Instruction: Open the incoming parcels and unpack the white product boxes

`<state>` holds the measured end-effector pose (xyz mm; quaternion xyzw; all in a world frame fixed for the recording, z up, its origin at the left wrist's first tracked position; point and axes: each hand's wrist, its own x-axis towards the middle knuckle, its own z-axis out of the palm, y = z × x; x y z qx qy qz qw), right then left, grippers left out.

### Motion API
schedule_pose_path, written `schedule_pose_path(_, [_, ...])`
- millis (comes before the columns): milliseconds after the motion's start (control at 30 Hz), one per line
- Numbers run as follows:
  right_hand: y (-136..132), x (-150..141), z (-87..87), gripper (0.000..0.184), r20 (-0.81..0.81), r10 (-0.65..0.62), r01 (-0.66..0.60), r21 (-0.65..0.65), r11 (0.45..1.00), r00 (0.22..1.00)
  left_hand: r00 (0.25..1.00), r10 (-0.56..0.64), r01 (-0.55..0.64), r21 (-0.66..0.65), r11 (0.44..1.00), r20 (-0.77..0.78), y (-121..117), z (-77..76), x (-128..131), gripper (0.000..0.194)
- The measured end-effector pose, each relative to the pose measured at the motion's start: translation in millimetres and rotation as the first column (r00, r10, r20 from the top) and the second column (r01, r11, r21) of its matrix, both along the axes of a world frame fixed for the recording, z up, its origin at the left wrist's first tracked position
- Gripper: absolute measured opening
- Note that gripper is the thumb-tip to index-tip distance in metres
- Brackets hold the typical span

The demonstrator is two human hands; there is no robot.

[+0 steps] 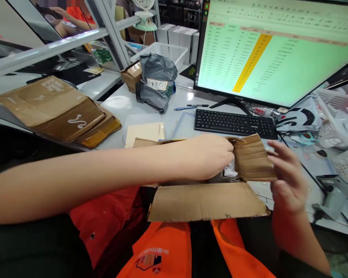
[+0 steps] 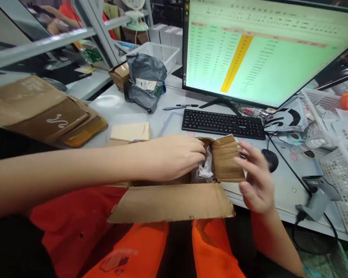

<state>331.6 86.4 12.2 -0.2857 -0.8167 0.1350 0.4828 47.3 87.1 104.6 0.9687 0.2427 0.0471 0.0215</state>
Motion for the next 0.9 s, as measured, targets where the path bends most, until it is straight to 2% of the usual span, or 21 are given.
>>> schedule_pose_path(67, [0.8, -8.9, -4.4, 0.033, 0.044, 0.105, -0.105, 0.002, 0.994, 0.993, 0.987, 0.023, -0.038, -0.093, 0.995, -0.158, 12.3, -15.5, 22.9, 0.024])
schedule_pose_path(167, [-4.7, -6.5, -19.4, 0.021, 0.013, 0.072, -0.072, 0.047, 0.996, 0.997, 0.948, 0.062, -0.154, -0.278, 0.948, -0.313, 13.1, -32.5, 28.4, 0.028])
schedule_pose_path(267, [-10.6, 1.6, -40.1, 0.022, -0.05, 0.053, -0.053, 0.006, 0.999, 0.997, 0.913, 0.116, -0.306, -0.467, 0.83, -0.392, 5.3, -39.4, 17.5, 0.034])
schedule_pose_path(333, [-12.9, 3.9, -55.2, 0.03, -0.089, 0.076, -0.078, -0.018, 0.997, 0.993, 0.845, 0.219, -0.469, -0.481, 0.74, -0.488, 2.0, -46.6, 11.3, 0.026])
schedule_pose_path(367, [-13.5, 3.7, -63.1, 0.035, -0.105, 0.091, -0.094, -0.019, 0.995, 0.99, 0.808, 0.263, -0.527, -0.45, 0.721, -0.527, 1.3, -52.8, 9.9, 0.026])
schedule_pose_path(400, [-13.7, 2.9, -71.3, 0.039, -0.119, 0.102, -0.104, -0.013, 0.995, 0.988, 0.793, 0.29, -0.543, -0.404, 0.736, -0.536, 1.2, -61.2, 10.1, 0.032])
schedule_pose_path(433, [-13.6, 1.6, -79.8, 0.043, -0.132, 0.106, -0.107, 0.0, 0.994, 0.986, 0.811, 0.293, -0.504, -0.351, 0.789, -0.507, 1.8, -71.6, 11.6, 0.038])
schedule_pose_path(500, [-12.7, -1.5, -97.8, 0.047, -0.156, 0.091, -0.088, 0.029, 0.996, 0.984, 0.913, 0.182, -0.274, -0.215, 0.937, -0.366, 5.4, -97.6, 18.0, 0.037])
schedule_pose_path(533, [-12.1, -3.0, -106.8, 0.048, -0.168, 0.076, -0.069, 0.045, 0.997, 0.983, 0.953, 0.095, -0.137, -0.132, 0.982, -0.288, 8.4, -112.1, 22.2, 0.03])
schedule_pose_path(600, [-10.8, -5.4, -123.2, 0.048, -0.194, 0.044, -0.027, 0.087, 0.996, 0.98, 0.985, -0.042, 0.041, -0.01, 0.999, -0.167, 16.0, -140.8, 30.2, 0.018])
schedule_pose_path(667, [-9.9, -6.4, -134.7, 0.047, -0.209, 0.022, 0.006, 0.131, 0.991, 0.978, 0.989, -0.073, 0.075, 0.008, 0.997, -0.126, 23.3, -162.7, 35.8, 0.013])
schedule_pose_path(700, [-9.5, -6.5, -138.0, 0.046, -0.209, 0.015, 0.017, 0.148, 0.989, 0.978, 0.989, -0.066, 0.065, -0.008, 0.998, -0.132, 25.7, -168.7, 37.3, 0.012])
schedule_pose_path(767, [-9.3, -5.9, -139.7, 0.046, -0.211, -0.002, 0.037, 0.161, 0.986, 0.977, 0.984, -0.046, 0.04, -0.039, 0.998, -0.171, 25.9, -166.9, 37.0, 0.01])
schedule_pose_path(800, [-9.4, -5.4, -138.6, 0.046, -0.213, -0.012, 0.048, 0.162, 0.986, 0.977, 0.98, -0.028, 0.019, -0.046, 0.999, -0.195, 23.6, -158.4, 35.3, 0.009])
schedule_pose_path(833, [-9.7, -4.9, -136.8, 0.046, -0.215, -0.024, 0.06, 0.163, 0.985, 0.976, 0.974, -0.004, -0.009, -0.06, 0.998, -0.225, 19.8, -144.9, 32.5, 0.008])
schedule_pose_path(900, [-10.8, -4.5, -133.1, 0.046, -0.228, -0.055, 0.097, 0.173, 0.98, 0.972, 0.955, 0.062, -0.093, -0.094, 0.991, -0.289, 9.2, -105.9, 23.3, 0.01])
